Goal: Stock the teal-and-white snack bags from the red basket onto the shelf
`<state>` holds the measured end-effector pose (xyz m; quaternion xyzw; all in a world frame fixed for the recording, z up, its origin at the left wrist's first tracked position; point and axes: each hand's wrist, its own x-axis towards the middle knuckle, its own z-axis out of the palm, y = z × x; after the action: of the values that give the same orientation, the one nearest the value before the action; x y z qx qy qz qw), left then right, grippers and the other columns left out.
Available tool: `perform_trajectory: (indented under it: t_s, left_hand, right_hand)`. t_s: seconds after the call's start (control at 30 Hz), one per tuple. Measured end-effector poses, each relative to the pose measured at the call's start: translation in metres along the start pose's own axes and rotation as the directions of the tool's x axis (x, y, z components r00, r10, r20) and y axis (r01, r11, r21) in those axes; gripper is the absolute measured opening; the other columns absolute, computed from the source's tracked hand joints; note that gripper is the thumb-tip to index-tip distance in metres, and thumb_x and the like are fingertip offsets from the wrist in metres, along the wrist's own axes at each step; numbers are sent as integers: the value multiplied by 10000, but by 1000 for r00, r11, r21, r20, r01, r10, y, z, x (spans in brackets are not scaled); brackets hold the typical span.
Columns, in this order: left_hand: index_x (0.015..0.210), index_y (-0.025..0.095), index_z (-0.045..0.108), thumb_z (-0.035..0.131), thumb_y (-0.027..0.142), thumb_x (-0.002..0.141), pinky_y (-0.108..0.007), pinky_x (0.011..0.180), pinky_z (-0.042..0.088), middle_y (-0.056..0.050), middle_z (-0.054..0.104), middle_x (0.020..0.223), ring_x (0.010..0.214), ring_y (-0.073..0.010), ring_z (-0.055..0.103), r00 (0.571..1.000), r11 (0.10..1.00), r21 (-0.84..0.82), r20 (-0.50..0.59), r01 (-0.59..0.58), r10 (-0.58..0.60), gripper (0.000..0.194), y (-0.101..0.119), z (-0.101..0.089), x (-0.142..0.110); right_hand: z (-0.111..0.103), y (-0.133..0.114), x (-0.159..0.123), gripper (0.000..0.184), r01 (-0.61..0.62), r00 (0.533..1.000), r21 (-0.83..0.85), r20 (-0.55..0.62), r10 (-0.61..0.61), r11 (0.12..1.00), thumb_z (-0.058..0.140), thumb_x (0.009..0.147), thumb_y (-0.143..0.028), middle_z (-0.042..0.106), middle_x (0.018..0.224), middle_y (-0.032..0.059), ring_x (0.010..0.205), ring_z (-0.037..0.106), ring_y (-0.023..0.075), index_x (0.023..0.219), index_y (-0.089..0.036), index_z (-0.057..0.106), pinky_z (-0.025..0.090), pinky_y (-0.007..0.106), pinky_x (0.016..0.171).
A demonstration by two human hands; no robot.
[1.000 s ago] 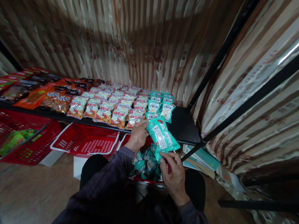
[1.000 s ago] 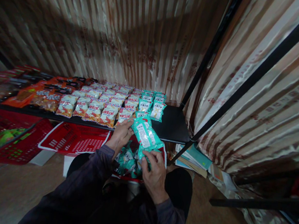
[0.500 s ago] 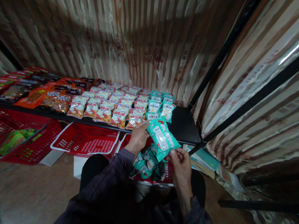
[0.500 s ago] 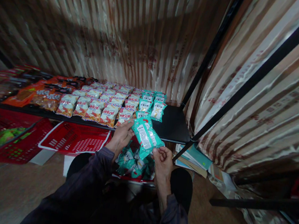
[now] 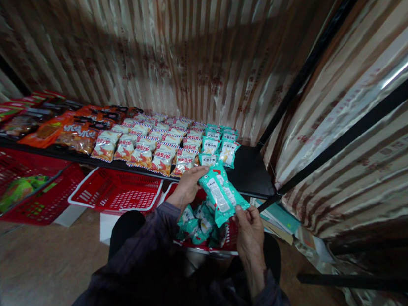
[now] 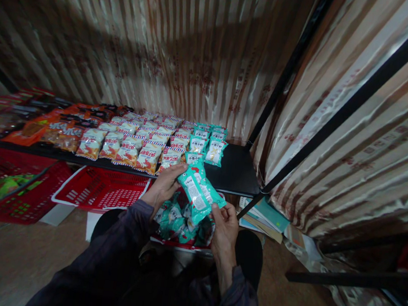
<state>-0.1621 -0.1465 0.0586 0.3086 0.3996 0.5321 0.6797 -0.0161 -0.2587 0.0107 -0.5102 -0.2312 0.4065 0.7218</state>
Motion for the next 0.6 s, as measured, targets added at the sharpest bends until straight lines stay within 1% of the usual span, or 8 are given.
perform_trajectory:
  t_s: [0.13, 0.23, 0.33, 0.47, 0.6]
  left_hand:
    - [736, 131, 706, 848, 251, 543, -252, 596, 464, -34, 689, 674, 583, -129, 590, 998, 999, 19, 38, 50, -50, 268, 3, -4, 2]
    - [671, 118, 698, 867, 225, 484, -247, 596, 450, -17, 669, 609, 547, -111, 569, 999, 1000, -2, 22, 27, -27, 274, 3, -6, 3]
    - [633, 118, 683, 874, 219, 447, -246, 598, 441, -7, 655, 572, 527, -103, 555, 1000, 999, -40, -4, -5, 4, 285, 0, -6, 4]
    - [617, 122, 675, 867, 228, 452, -250, 613, 444, -9, 660, 579, 539, -107, 562, 999, 998, -59, -26, -33, 31, 274, -3, -2, 3]
    - [625, 126, 675, 860, 233, 467, -263, 639, 454, -9, 661, 581, 545, -115, 571, 1000, 998, -61, -19, -18, 17, 266, -1, 0, 1]
  right_hand:
    - [-2, 0, 0, 396, 0, 1000, -29, 18, 0, 1000, 824, 594, -441, 625, 647, -66, 533, 566, 84, 810, -210, 585, 459, 205, 530]
    - [-2, -3, -2, 420, -4, 1000, -28, 8, 4, 1000, 831, 569, -453, 599, 615, -73, 519, 549, 86, 808, -209, 586, 445, 208, 521]
    - [-1, -6, -5, 404, -5, 1000, -31, 18, 6, 1000, 825, 582, -446, 572, 593, -81, 526, 530, 80, 813, -208, 595, 430, 200, 532]
    - [0, -9, -6, 385, 7, 1000, -40, 21, -6, 999, 811, 601, -448, 545, 589, -89, 530, 504, 77, 803, -212, 583, 408, 193, 531]
    - [-1, -10, -6, 404, -1, 1000, -58, 21, 2, 998, 802, 607, -473, 554, 605, -79, 533, 510, 92, 813, -210, 574, 414, 212, 532]
